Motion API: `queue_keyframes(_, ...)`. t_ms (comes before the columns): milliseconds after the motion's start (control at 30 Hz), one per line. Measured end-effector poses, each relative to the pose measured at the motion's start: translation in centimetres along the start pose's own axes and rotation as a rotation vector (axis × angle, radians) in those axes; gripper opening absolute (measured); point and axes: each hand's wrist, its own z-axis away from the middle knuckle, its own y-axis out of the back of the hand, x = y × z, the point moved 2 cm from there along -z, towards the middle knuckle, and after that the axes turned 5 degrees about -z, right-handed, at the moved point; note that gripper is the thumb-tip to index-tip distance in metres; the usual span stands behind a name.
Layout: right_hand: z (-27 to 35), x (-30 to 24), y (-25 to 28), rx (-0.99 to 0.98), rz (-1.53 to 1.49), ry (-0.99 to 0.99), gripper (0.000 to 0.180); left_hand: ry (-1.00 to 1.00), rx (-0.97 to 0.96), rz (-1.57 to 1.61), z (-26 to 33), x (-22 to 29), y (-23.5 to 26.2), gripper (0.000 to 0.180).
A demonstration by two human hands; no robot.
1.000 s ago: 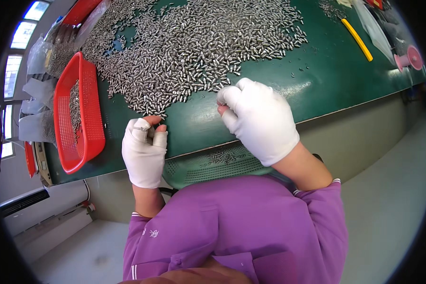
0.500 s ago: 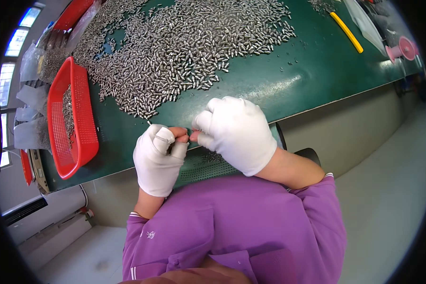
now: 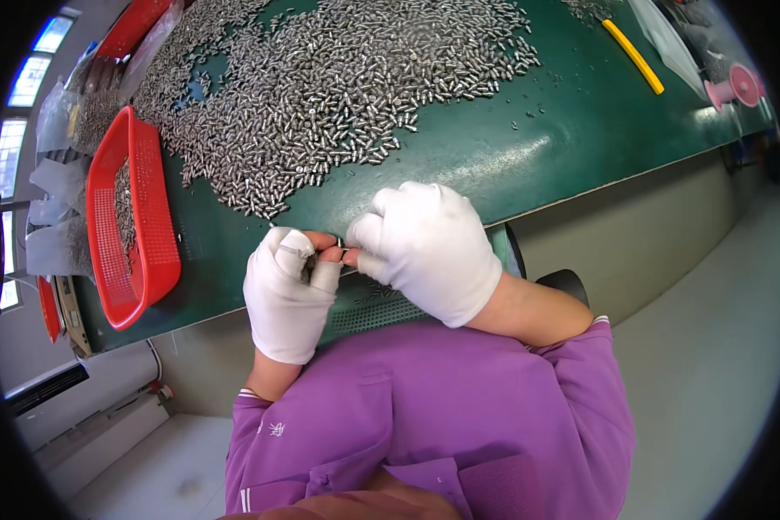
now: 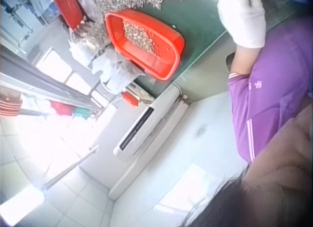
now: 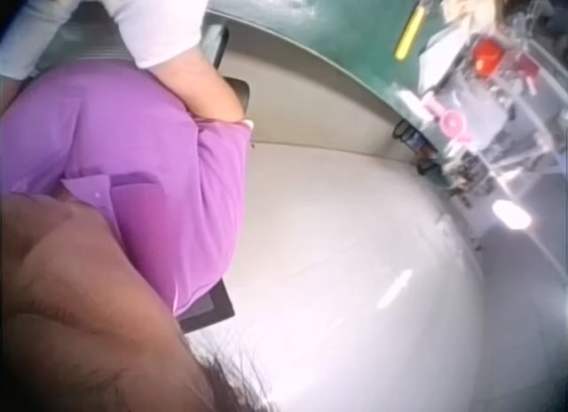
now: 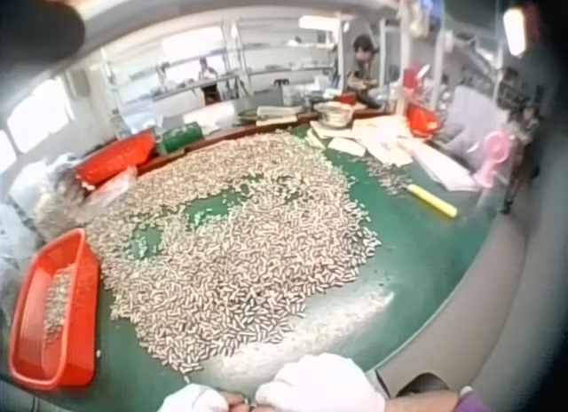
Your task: Sorting and inspecting small metal hardware components at a manufacturing workbench.
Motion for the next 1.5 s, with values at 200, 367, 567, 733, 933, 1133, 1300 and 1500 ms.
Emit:
queue_keyframes(200,0.0,-0.2,0.1,0.024,0.000,-0.027,0.017,0.057,-0.045,-0.040,-0.2,0.3,0.1,0.012)
queue_keyframes(367,0.0,-0.2,-0.1,0.079,0.075,-0.059,0.018,0.079,-0.051,-0.035,-0.8,0.6,0.0,0.012)
queue_keyframes(567,-0.2,0.1,0.1,0.053,0.065,-0.081,0.019,0.080,-0.084,-0.069,-1.0,0.4,-0.3,0.012)
queue_keyframes(733,-0.3,0.2,0.3,0.026,0.017,-0.054,0.017,0.068,-0.050,-0.044,-0.9,0.4,-0.2,0.013)
queue_keyframes(933,-0.7,0.2,0.1,0.005,-0.013,-0.095,0.014,0.083,-0.086,-0.061,-1.0,0.3,-0.1,0.013)
queue_keyframes(1133,-1.1,0.0,0.0,0.030,-0.058,-0.088,0.012,0.123,-0.121,-0.021,-1.0,0.4,0.1,0.013)
queue_keyframes(1300,-1.4,0.2,-0.1,-0.002,-0.112,-0.053,0.013,0.127,-0.110,-0.031,-0.7,0.3,0.2,0.013)
queue_keyframes(1500,-1.5,0.0,0.2,-0.014,-0.158,-0.033,0.016,0.116,-0.123,-0.034,-0.7,0.1,0.5,0.013)
